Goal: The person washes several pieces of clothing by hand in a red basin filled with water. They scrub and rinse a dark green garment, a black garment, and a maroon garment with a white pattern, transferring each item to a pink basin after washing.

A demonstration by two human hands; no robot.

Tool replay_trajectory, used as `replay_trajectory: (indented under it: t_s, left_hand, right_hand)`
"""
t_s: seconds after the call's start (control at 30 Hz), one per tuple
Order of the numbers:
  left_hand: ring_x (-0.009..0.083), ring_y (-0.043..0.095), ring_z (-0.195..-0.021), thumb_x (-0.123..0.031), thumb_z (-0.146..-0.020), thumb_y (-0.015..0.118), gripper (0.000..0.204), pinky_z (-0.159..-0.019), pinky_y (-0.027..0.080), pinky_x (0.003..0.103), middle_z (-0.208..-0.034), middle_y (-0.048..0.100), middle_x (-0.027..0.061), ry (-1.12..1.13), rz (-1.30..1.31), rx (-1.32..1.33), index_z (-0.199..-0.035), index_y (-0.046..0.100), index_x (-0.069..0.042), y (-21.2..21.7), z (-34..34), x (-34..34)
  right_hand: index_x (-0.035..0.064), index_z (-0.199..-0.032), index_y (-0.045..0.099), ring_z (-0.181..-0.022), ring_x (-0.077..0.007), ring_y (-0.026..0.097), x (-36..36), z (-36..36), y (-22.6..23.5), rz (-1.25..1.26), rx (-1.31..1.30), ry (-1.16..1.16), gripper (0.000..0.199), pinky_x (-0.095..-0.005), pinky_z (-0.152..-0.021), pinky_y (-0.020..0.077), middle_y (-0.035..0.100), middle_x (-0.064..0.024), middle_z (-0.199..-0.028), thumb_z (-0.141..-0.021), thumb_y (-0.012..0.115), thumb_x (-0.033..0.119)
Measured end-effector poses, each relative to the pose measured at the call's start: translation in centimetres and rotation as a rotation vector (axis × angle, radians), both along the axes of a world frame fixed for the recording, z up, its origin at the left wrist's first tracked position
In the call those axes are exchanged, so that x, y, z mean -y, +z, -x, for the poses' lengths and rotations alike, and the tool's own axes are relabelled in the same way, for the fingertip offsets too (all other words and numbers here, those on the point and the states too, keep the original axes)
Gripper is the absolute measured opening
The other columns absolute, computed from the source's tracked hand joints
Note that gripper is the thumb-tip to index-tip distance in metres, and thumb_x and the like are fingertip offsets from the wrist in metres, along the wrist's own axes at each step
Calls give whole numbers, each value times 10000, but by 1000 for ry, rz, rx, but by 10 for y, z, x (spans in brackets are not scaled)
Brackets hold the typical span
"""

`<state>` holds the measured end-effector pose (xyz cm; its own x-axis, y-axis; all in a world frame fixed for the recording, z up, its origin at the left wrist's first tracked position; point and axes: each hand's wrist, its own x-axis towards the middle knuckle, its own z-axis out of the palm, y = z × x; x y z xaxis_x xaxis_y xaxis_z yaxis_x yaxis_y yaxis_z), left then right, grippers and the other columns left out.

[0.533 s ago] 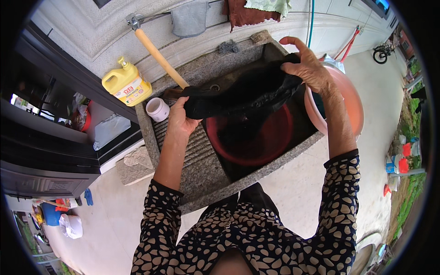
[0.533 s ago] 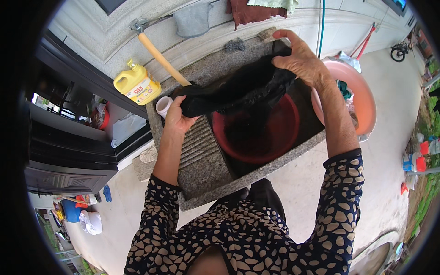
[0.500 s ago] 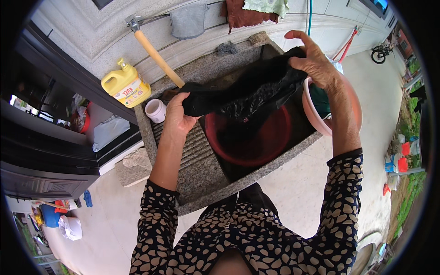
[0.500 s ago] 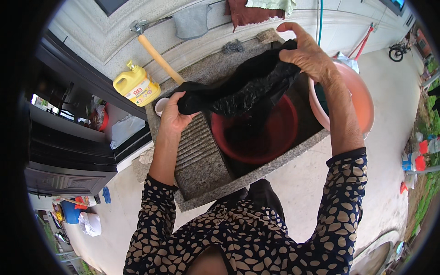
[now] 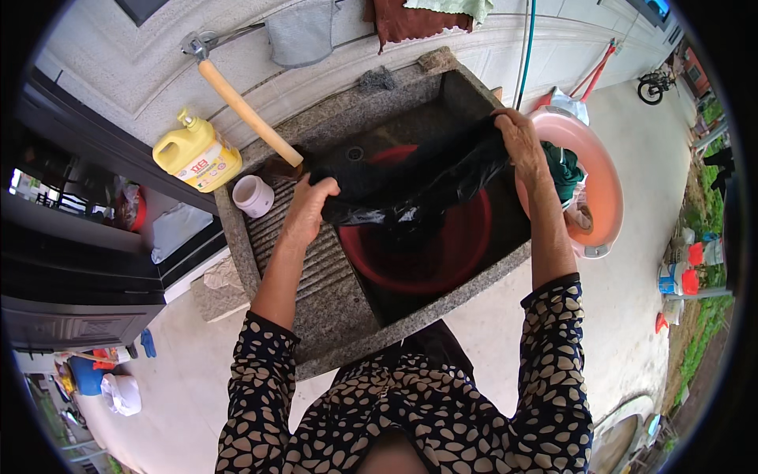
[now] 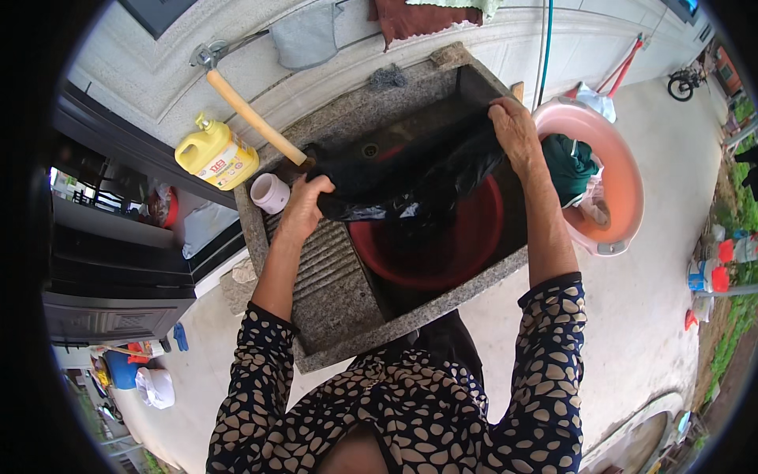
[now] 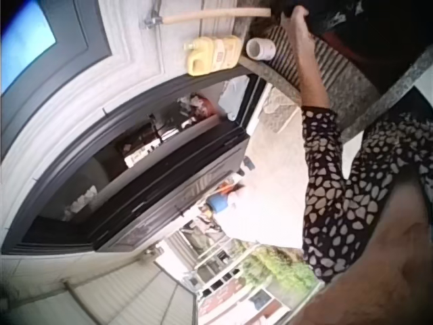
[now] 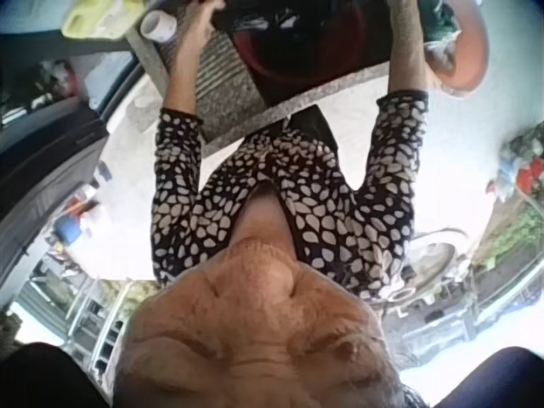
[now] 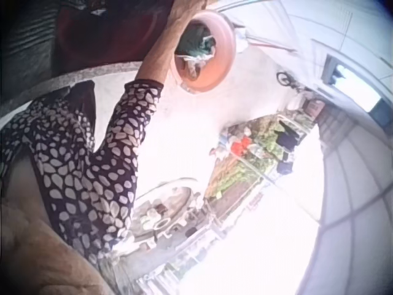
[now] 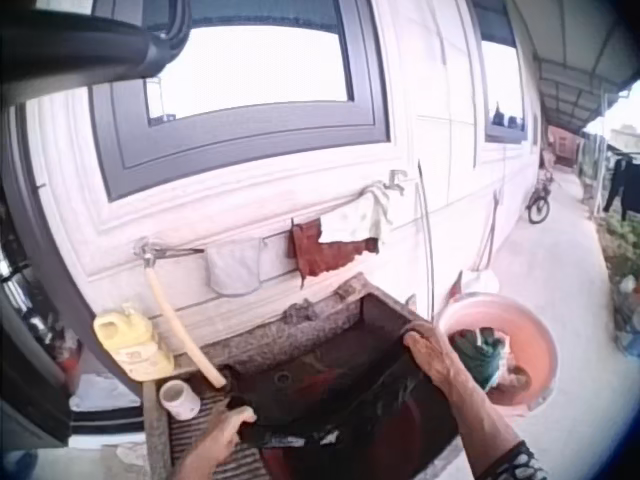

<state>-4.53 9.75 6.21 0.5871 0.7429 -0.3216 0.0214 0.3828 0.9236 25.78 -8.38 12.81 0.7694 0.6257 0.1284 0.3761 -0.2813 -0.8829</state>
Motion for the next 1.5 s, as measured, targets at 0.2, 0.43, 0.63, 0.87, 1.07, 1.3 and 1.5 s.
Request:
replay_trajectory:
  t_s: [0.2, 0.43, 0.63, 0.87, 1.07, 1.3, 1.5]
  left_hand:
    - [263, 599, -922, -253, -843, 617, 428, -808, 443, 383, -1044, 618, 146, 383, -56, -224, -1123, 543, 61, -114, -52, 11]
    - [365, 519, -1035, -220, -888, 548, 399, -846, 425, 466, -1136, 518, 193, 212, -722, -682, -1236, 420, -73, -208, -123, 35]
    - [374, 469, -980, -97, -786, 642, 564, -811, 372, 509, -1066, 449, 158, 8, -944, -1023, -1278, 374, -164, -266, -151, 51]
    - [415, 431, -978, 9, -733, 572, 531, -810, 321, 529, -1032, 444, 214, -37, -898, -1099, -1232, 434, -108, -296, -157, 53]
    - [352, 450, -1004, -89, -806, 565, 345, -845, 343, 507, -1022, 473, 175, -52, -922, -1111, -1144, 500, -78, -286, -153, 42]
    - [127, 496, -746, -194, -911, 542, 185, -704, 412, 265, -795, 532, 23, 391, -304, -253, -951, 535, -13, -197, -110, 8]
    - [241, 587, -913, -373, -639, 819, 551, -838, 458, 346, -892, 618, 132, -73, -501, -517, -952, 555, -5, -115, -55, 22]
  right_hand:
    - [89, -1105, 538, -981, -411, 563, -32, 20, -144, 339, 68, -286, 313, -480, -832, 445, 601, -220, -1056, -866, 447, 269]
    - [211, -1213, 488, -998, -293, 497, -78, 31, -267, 609, 375, -126, 386, -560, -777, 406, 523, -104, -1053, -848, 552, 320]
    - [224, -1291, 456, -1026, -308, 438, -76, 43, -327, 583, 592, 163, 526, -588, -839, 348, 453, -125, -1118, -782, 581, 268]
    - [200, -1266, 490, -1051, -368, 443, -85, 34, -337, 776, 505, 303, 518, -625, -843, 326, 457, -175, -1132, -761, 585, 267]
    - [188, -1211, 516, -1125, -399, 412, -93, 31, -324, 728, 368, 303, 457, -644, -846, 332, 454, -177, -1196, -763, 588, 240]
    - [153, -1081, 569, -1019, -400, 518, -75, 2, -294, 385, 102, 70, 311, -458, -801, 453, 578, -180, -1045, -787, 523, 62]
    - [21, -999, 587, -822, -153, 519, -53, -9, -217, -102, -519, -12, 324, -275, -782, 415, 580, -41, -876, -763, 366, -4]
